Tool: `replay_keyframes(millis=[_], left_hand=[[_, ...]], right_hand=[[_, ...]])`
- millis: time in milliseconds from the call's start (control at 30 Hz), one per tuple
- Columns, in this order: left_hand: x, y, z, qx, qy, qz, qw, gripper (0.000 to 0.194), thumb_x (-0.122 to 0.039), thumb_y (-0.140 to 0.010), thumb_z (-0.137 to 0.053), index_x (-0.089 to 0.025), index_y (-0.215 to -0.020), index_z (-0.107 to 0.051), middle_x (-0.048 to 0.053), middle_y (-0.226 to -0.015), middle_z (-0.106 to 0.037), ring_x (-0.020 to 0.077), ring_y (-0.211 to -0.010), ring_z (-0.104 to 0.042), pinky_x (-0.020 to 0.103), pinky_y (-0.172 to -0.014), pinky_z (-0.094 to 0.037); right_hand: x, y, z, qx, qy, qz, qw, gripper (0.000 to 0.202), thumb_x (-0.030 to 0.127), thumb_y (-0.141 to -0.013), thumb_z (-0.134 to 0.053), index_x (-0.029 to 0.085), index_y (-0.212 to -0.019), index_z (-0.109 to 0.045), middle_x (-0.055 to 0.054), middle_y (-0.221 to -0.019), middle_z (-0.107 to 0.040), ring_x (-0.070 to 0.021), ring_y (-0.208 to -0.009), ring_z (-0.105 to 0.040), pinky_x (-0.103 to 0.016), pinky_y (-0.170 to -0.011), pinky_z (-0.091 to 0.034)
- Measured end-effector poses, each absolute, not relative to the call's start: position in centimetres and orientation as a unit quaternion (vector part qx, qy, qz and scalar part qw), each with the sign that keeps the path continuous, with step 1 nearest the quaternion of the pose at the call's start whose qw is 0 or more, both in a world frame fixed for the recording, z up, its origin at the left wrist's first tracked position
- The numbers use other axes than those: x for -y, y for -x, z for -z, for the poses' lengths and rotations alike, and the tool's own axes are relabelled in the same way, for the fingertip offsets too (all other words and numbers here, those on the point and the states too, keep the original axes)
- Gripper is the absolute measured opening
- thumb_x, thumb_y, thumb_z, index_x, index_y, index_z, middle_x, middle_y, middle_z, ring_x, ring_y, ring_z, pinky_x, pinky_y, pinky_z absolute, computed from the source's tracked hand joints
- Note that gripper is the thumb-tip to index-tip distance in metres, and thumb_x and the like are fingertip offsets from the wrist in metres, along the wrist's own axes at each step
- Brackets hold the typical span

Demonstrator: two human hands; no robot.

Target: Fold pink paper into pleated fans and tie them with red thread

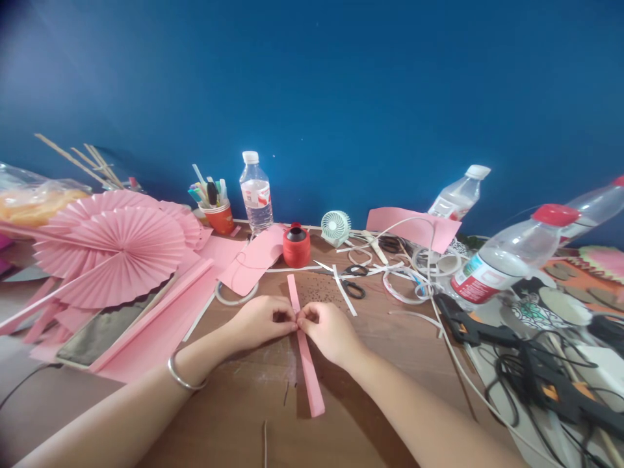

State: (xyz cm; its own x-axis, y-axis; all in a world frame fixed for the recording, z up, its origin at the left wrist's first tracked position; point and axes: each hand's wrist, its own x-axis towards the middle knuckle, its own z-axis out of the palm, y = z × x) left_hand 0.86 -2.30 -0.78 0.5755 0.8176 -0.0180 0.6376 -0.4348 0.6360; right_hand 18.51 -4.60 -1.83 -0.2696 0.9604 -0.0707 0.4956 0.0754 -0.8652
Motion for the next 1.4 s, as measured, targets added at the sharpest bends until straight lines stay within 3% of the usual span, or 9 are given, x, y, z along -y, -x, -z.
replay_keyframes(millis=[267, 600, 1067, 1400], left_hand=[[2.5, -1.2, 0.4, -0.454, -0.836, -0.139, 0.274, 0.012, -0.028, -0.072, -0.054, -0.022, -0.068, -0.064, -0.003, -0.070, -0.065, 0.0141, -0.066, -0.056, 0.022, -0.061, -0.038], [3.2, -1.7, 1.0, -0.471, -0.843, -0.158, 0.207, 0.008, -0.023, -0.068, -0.054, -0.020, -0.061, -0.057, -0.004, -0.068, -0.061, 0.0126, -0.064, -0.053, 0.022, -0.057, -0.036], [3.2, -1.6, 0.8, -0.471, -0.834, -0.173, 0.230, 0.007, -0.019, -0.067, -0.054, -0.021, -0.066, -0.060, -0.003, -0.073, -0.060, 0.0122, -0.065, -0.052, 0.021, -0.058, -0.037], [3.1, -1.7, 1.2, -0.477, -0.812, -0.199, 0.271, 0.016, -0.032, -0.077, -0.054, -0.026, -0.074, -0.068, -0.002, -0.074, -0.060, 0.0129, -0.068, -0.052, 0.023, -0.062, -0.039]], right_hand=[[4.6, -18.6, 2.1, 0.662, 0.528, -0.449, 0.286, 0.011, 0.022, -0.073, -0.049, 0.017, -0.067, -0.058, 0.001, -0.066, -0.061, -0.0119, -0.057, -0.052, -0.022, -0.056, -0.037], [4.5, -18.8, 2.5, 0.675, 0.514, -0.445, 0.286, 0.010, 0.022, -0.071, -0.054, 0.016, -0.067, -0.062, -0.001, -0.067, -0.065, -0.0145, -0.063, -0.057, -0.022, -0.059, -0.040], [4.4, -18.8, 2.6, 0.673, 0.508, -0.448, 0.297, 0.010, 0.016, -0.071, -0.051, 0.016, -0.067, -0.060, -0.001, -0.067, -0.065, -0.0136, -0.063, -0.057, -0.021, -0.059, -0.041], [4.4, -19.0, 2.8, 0.676, 0.511, -0.438, 0.301, 0.009, 0.020, -0.074, -0.051, 0.017, -0.070, -0.059, 0.000, -0.068, -0.062, -0.0126, -0.062, -0.055, -0.022, -0.059, -0.039]])
